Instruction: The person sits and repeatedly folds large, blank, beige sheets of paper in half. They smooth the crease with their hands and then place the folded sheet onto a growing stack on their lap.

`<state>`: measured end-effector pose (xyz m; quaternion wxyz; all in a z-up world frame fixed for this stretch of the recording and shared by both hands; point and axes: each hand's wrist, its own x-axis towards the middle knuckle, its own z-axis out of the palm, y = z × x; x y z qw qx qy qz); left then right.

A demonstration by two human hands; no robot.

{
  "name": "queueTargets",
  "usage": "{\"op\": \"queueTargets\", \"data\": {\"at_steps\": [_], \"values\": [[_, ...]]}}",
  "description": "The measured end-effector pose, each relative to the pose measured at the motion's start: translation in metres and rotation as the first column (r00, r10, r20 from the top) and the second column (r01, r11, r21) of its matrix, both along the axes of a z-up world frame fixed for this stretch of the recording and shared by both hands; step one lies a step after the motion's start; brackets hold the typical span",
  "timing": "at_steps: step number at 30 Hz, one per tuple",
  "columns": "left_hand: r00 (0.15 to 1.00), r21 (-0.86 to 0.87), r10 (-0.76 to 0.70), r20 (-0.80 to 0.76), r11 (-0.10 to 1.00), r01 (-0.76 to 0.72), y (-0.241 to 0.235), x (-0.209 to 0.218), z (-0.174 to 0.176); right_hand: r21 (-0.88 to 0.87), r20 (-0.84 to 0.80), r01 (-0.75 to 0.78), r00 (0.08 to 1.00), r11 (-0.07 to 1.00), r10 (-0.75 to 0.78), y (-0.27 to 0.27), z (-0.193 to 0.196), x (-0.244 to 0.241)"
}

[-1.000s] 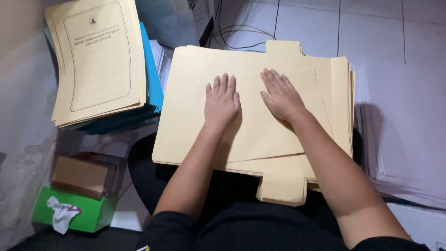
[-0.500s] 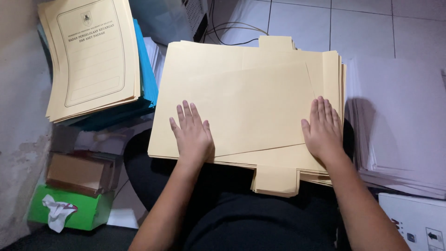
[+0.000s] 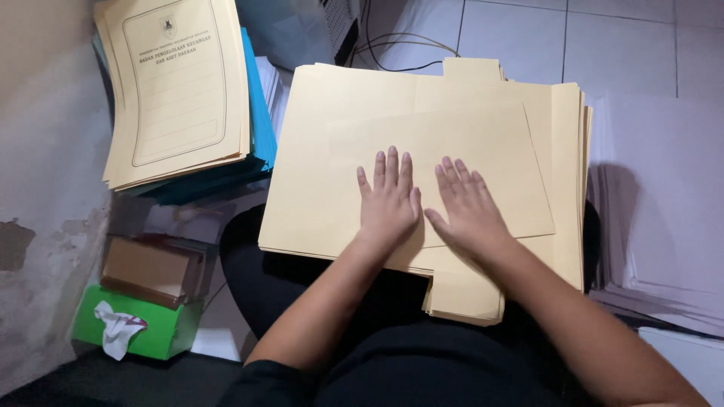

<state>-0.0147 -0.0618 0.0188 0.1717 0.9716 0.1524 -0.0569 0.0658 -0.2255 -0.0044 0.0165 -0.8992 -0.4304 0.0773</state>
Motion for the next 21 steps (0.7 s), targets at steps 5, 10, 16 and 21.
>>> {"op": "queueTargets", "data": {"at_steps": [5,10,16,21], "values": [[0.975,0.087,0.223,-0.004,0.971,-0.221,0.070,0.034,-0.014,0.044,0.057,0.349,0.934,0.936,-0.352,-0.016,-0.014,0.099],[0.967,0.283,0.147,-0.207,0.955,-0.085,0.057,0.089,-0.020,0.064,-0.011,0.128,0.992,0.990,-0.128,0.060,0.006,0.074],[0.989,0.196,-0.097,-0.109,0.974,0.117,0.105,0.080,-0.046,0.115,-0.123,-0.214,0.966,0.970,0.228,0.055,0.006,0.122],[0.997,0.087,0.074,0.001,0.993,-0.073,0.099,0.040,0.008,0.105,-0.065,0.051,0.997,0.993,-0.044,-0.004,-0.013,0.164]]}}
